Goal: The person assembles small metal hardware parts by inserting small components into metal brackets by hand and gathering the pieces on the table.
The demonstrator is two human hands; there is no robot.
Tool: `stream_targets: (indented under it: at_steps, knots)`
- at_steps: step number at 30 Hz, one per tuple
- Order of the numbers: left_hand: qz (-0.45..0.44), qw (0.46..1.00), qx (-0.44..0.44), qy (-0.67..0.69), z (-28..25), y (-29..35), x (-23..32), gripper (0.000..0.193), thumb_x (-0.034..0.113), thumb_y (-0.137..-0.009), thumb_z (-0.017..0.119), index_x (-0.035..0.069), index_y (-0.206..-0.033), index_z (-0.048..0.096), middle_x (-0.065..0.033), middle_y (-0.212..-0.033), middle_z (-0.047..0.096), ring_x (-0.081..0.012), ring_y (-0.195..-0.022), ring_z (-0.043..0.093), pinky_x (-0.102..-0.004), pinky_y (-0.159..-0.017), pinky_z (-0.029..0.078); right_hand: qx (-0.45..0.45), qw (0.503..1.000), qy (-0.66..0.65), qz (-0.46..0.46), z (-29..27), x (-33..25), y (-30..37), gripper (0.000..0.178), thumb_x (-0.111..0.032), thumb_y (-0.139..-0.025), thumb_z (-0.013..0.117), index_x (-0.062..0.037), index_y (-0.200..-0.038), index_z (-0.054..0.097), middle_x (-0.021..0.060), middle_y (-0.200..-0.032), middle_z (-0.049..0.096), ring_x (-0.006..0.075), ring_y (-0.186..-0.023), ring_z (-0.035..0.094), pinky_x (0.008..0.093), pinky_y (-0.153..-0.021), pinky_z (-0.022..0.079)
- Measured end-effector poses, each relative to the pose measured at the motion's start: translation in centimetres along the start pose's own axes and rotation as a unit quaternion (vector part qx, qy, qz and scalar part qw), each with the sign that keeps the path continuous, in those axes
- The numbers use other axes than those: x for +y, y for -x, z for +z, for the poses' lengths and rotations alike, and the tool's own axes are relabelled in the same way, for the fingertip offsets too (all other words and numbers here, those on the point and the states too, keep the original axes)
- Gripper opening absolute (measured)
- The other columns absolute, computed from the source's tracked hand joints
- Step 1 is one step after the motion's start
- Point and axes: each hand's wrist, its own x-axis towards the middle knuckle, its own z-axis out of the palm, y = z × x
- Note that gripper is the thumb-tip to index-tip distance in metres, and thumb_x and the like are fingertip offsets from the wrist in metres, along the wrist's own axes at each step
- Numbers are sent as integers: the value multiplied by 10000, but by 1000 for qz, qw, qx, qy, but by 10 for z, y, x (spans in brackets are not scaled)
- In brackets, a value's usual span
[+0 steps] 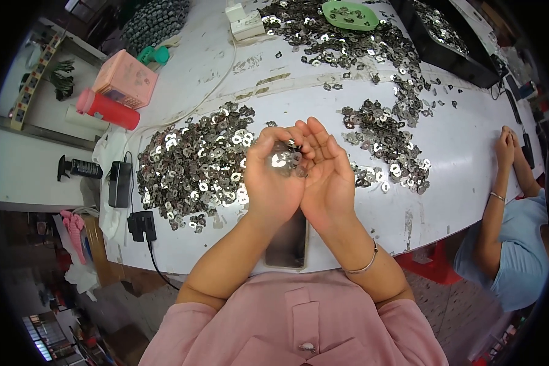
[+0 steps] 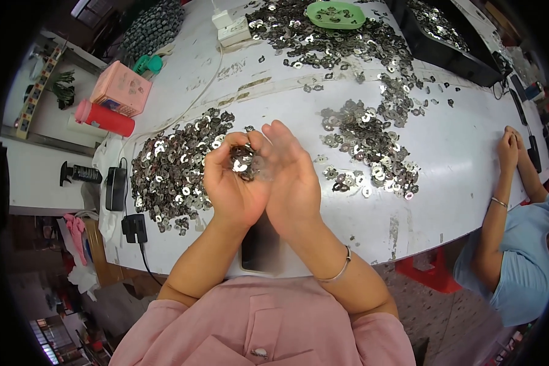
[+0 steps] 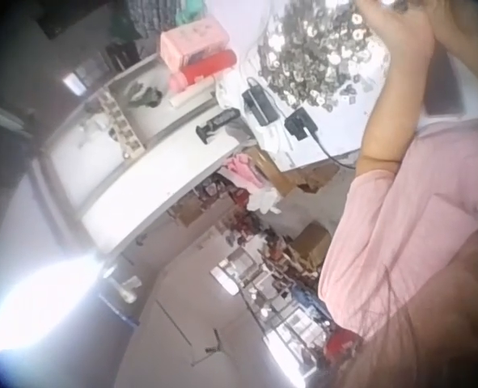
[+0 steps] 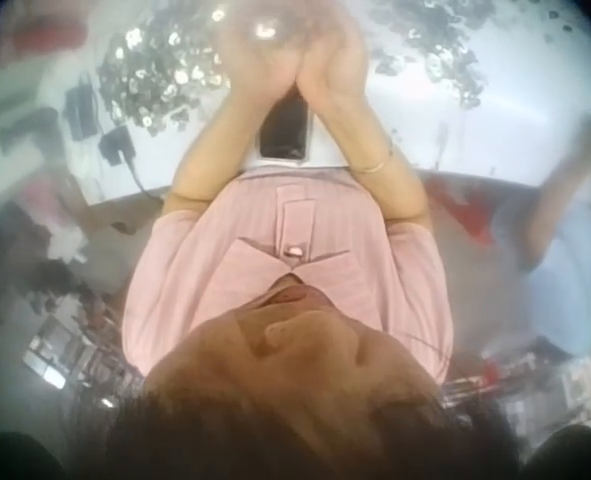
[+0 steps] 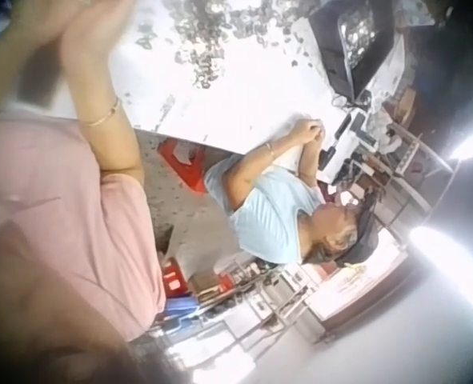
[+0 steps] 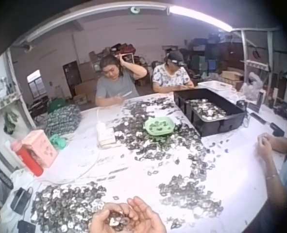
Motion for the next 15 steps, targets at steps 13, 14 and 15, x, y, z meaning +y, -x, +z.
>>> stream_targets:
  at_steps: [13,14,15]
  knots:
    - [23,995,4,-94,8,11,-12,805,635,-959,158,-18,-1012,626,-129,-1137,589,-232,-1071,517,-368,-1002,366,18,1000,-11,-1,-5,-2,2,513,-379,-991,373,-9,-1339,439,106,-1306,509,215,-1208,465,379,-1028,370]
    - [54,992,-23,-113,6,11,-14,800,626,-964,149,-16,-996,627,-133,-1135,588,-240,-1089,512,-379,-1022,349,14,1000,-25,1,-5,-3,1,512,-386,-991,371,-10,-1330,449,106,-1298,512,217,-1198,473,382,-1023,376]
    - [86,986,-49,-132,3,10,-15,797,616,-969,140,-14,-981,627,-137,-1133,587,-248,-1107,507,-391,-1041,332,11,999,-40,2,-5,-3,1,512,-393,-991,370,-12,-1320,458,105,-1291,516,219,-1188,481,384,-1019,381]
